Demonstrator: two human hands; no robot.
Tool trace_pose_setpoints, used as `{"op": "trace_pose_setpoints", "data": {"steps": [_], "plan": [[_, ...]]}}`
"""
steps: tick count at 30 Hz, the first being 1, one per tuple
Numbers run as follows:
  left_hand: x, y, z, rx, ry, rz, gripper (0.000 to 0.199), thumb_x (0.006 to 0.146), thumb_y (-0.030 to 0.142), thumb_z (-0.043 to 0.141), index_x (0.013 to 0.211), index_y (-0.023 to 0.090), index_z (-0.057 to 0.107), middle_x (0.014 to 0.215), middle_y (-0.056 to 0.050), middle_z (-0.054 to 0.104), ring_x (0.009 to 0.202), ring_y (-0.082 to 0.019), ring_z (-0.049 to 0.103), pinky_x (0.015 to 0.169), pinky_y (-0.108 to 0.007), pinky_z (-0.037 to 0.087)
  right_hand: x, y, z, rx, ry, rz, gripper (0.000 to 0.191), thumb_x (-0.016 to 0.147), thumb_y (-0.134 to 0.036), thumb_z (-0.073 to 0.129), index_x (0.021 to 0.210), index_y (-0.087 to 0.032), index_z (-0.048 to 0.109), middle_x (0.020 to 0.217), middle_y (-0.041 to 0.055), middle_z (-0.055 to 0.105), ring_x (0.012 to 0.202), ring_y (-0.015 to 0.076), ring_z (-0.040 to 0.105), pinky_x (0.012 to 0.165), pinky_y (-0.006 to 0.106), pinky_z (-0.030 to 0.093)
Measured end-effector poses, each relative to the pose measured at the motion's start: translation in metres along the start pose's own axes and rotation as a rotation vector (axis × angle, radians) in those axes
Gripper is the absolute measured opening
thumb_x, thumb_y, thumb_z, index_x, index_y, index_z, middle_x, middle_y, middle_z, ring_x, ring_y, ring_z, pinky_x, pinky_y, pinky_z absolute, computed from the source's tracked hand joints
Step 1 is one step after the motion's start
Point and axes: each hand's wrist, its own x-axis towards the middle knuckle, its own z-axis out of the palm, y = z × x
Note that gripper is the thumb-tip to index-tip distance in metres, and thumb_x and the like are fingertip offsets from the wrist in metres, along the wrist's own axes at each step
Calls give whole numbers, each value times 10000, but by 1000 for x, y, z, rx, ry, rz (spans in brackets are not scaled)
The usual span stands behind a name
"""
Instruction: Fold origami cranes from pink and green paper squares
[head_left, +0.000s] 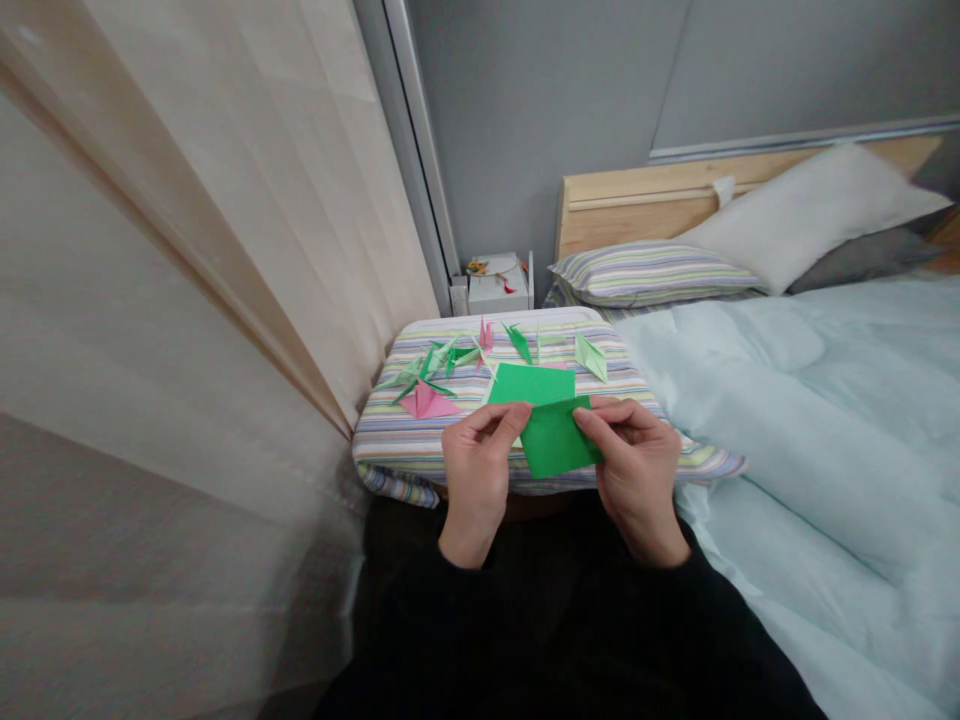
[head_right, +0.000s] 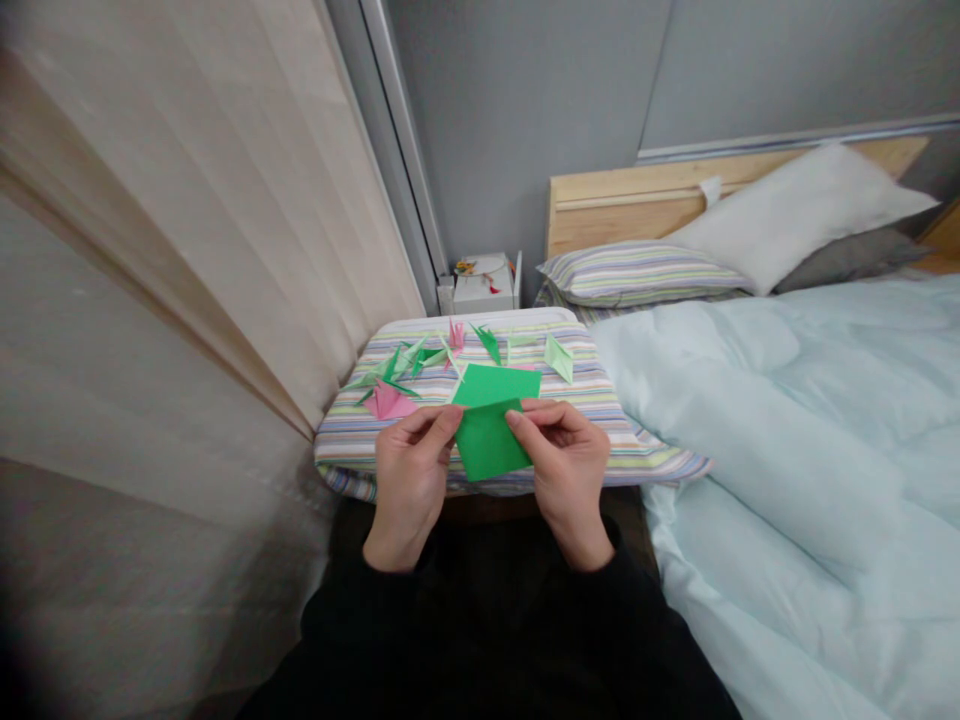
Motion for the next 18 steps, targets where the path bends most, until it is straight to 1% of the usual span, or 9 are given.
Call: {"op": "trace_pose_setpoints", "data": {"steps": [4, 7, 8, 10, 13, 15, 18], "plan": [[0, 6, 1, -49, 4, -5, 230, 756, 408, 835, 756, 179, 812, 712, -37, 724, 662, -137, 609, 648, -254, 491, 0, 0, 0, -12, -7, 6, 193, 705, -319, 874, 679, -218, 711, 793, 33, 747, 794, 201, 692, 778, 372, 554], [1, 12, 0, -105, -20, -9, 306, 826, 473, 754, 732, 185, 801, 765, -55, 737, 704, -141, 626, 662, -245, 499, 1, 1, -1, -13, -8, 3, 206, 707, -330, 873, 677, -219, 703, 789, 29, 743, 771, 194, 685, 754, 362, 551], [1, 13, -1, -94, -44, -2, 312, 838, 478, 739, 744, 187, 802, 795, -62, 746, 732, -149, 635, 676, -247, 504, 1, 1, -1, -13, -8, 5, 205, 708, -328, 873, 678, -219, 701, 795, 29, 745, 764, 192, 683, 746, 358, 549], [1, 15, -2, 2, -111, 12, 255, 813, 437, 769, 779, 187, 802, 811, -60, 745, 746, -157, 633, 677, -249, 498, 1, 0, -1, -14, -11, 12, 195, 712, -314, 871, 683, -219, 703, 806, 30, 749, 764, 190, 685, 741, 351, 547], [2, 16, -5, 210, -213, -9, 170, 746, 342, 829, 779, 180, 789, 735, -32, 710, 669, -149, 586, 622, -249, 457, 1, -4, 0, -29, -43, 14, 173, 718, -284, 866, 685, -219, 709, 801, 25, 751, 777, 192, 697, 749, 344, 546], [3, 16, -5, 295, -300, -16, 153, 758, 328, 816, 785, 179, 789, 728, -29, 703, 668, -157, 577, 619, -257, 441, 1, -9, 2, -65, -89, 7, 156, 721, -265, 861, 685, -222, 716, 785, 20, 753, 783, 194, 705, 759, 341, 546], [3, 14, -5, 342, -407, 8, 165, 808, 346, 775, 806, 183, 801, 746, -37, 715, 708, -179, 588, 657, -272, 439, 1, -17, 4, -147, -159, -20, 131, 728, -250, 847, 680, -226, 727, 760, 18, 755, 791, 201, 712, 767, 343, 544]]}}
